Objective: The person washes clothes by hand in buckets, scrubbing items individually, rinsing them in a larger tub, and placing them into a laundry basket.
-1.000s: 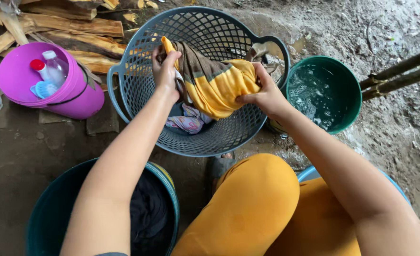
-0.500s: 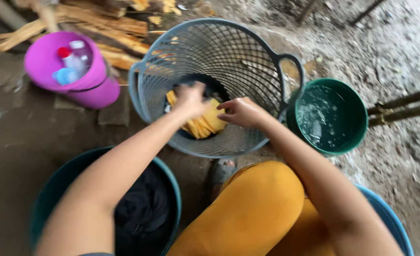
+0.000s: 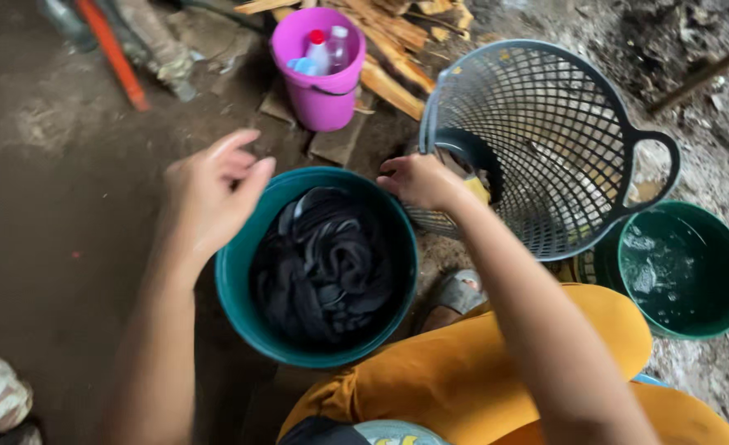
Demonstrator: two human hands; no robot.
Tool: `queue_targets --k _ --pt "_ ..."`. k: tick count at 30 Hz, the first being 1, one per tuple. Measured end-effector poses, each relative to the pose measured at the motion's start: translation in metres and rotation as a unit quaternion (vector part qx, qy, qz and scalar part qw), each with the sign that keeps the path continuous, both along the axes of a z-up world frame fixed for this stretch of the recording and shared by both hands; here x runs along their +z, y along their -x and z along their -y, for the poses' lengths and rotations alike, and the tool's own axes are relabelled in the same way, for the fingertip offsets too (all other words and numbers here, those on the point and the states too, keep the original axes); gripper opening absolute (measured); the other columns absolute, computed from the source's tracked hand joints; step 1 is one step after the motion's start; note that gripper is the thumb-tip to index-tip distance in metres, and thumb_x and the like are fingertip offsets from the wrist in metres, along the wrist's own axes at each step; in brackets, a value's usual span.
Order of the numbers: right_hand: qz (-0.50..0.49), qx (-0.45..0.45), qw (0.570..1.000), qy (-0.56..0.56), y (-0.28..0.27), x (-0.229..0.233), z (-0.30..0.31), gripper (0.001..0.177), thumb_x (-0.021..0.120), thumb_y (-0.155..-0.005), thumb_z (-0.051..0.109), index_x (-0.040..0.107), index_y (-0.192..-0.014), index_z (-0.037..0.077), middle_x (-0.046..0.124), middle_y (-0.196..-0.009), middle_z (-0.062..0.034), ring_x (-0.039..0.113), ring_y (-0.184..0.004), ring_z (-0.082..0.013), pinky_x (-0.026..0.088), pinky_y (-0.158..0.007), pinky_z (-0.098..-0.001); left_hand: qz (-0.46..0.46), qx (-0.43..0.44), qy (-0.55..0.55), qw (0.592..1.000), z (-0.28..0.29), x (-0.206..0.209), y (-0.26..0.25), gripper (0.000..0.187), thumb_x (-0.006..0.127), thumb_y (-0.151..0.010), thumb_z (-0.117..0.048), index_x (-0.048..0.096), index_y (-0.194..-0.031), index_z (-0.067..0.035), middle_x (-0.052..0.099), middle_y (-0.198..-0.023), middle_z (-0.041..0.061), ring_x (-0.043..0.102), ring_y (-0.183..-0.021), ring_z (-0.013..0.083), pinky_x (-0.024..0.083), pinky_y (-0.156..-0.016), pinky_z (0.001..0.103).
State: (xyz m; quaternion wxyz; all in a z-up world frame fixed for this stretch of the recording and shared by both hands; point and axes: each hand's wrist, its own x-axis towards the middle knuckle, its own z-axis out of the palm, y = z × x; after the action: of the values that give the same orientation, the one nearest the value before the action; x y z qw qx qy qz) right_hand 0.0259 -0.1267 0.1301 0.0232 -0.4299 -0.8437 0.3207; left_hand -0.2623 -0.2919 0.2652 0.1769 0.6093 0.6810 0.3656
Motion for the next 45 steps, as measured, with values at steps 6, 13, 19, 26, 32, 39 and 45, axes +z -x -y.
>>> queue_targets --k 6,13,19,26,32,39,45 --pt "0.074 -0.122 0.990 -0.019 0.001 -0.107 0.020 0.075 0.055 -0.090 0.069 0.073 -0.112 -0.001 0.071 -0.104 -0.0275 0.067 -0.102 -0.0453 0.054 -0.089 -0.0503 -0.058 0.184 0.233 0.953 0.092 -0.109 0.053 0.065 0.060 -0.098 -0.056 0.067 -0.127 0.002 0.067 -0.118 0.031 0.063 -0.115 0.0473 0.051 -0.096 0.052" --pt "0.108 -0.219 0.966 -0.090 -0.010 -0.128 0.030 0.079 0.060 -0.091 0.070 0.075 -0.089 -0.007 0.071 -0.091 -0.0328 0.070 -0.093 -0.0462 0.056 -0.088 -0.0507 0.100 0.244 0.107 0.959 0.147 -0.209 -0.013 0.077 0.077 -0.085 -0.040 0.047 -0.139 0.006 0.064 -0.123 0.032 0.063 -0.112 0.0455 0.050 -0.093 0.049" --pt "0.069 -0.240 0.964 -0.088 -0.010 -0.118 0.033 0.048 0.076 -0.076 0.042 0.075 -0.081 -0.006 0.072 -0.086 -0.0292 0.072 -0.088 -0.0423 0.058 -0.084 -0.0492 0.542 0.314 0.012 0.780 0.150 -0.263 -0.031 0.077 0.055 -0.061 0.004 0.055 -0.138 0.000 0.064 -0.108 0.005 0.060 -0.093 0.0184 0.049 -0.085 0.028" --pt "-0.036 -0.099 0.987 -0.124 0.051 -0.046 0.046 0.034 0.070 -0.071 0.026 0.074 -0.084 -0.005 0.068 -0.081 -0.0322 0.070 -0.083 -0.0448 0.057 -0.080 -0.0496 0.433 0.276 -0.102 0.852 0.215 -0.349 -0.017 0.056 0.053 -0.071 0.003 0.055 -0.127 0.002 0.062 -0.107 0.006 0.058 -0.093 0.0214 0.046 -0.087 0.034" --pt "-0.072 0.138 0.966 -0.207 0.159 0.013 0.079 0.023 0.068 -0.071 0.022 0.076 -0.084 0.004 0.068 -0.078 -0.0268 0.069 -0.081 -0.0457 0.056 -0.082 -0.0523 -0.100 0.256 -0.023 0.961 0.317 -0.429 -0.081 0.024 0.051 -0.082 0.005 0.073 -0.083 -0.004 0.068 -0.102 0.017 0.063 -0.104 0.0414 0.034 -0.117 0.063" --pt "-0.170 0.020 0.971 -0.169 0.144 -0.039 0.006 0.042 0.067 -0.090 0.009 0.066 -0.132 0.012 0.072 -0.113 -0.0264 0.070 -0.101 -0.0412 0.056 -0.085 -0.0460 0.460 0.393 -0.189 0.774 0.159 -0.328 -0.098 0.070 0.059 -0.065 0.002 0.041 -0.133 0.000 0.050 -0.121 0.015 0.049 -0.110 0.0307 0.036 -0.102 0.038" --pt "-0.327 -0.150 0.933 -0.005 0.091 -0.110 0.001 0.039 0.066 -0.096 0.008 0.063 -0.134 0.012 0.077 -0.116 -0.0182 0.072 -0.112 -0.0304 0.053 -0.099 -0.0375 0.413 0.364 -0.077 0.831 0.106 -0.266 -0.005 0.081 0.056 -0.056 0.003 0.044 -0.136 0.007 0.055 -0.118 0.018 0.054 -0.103 0.0268 0.050 -0.090 0.036"
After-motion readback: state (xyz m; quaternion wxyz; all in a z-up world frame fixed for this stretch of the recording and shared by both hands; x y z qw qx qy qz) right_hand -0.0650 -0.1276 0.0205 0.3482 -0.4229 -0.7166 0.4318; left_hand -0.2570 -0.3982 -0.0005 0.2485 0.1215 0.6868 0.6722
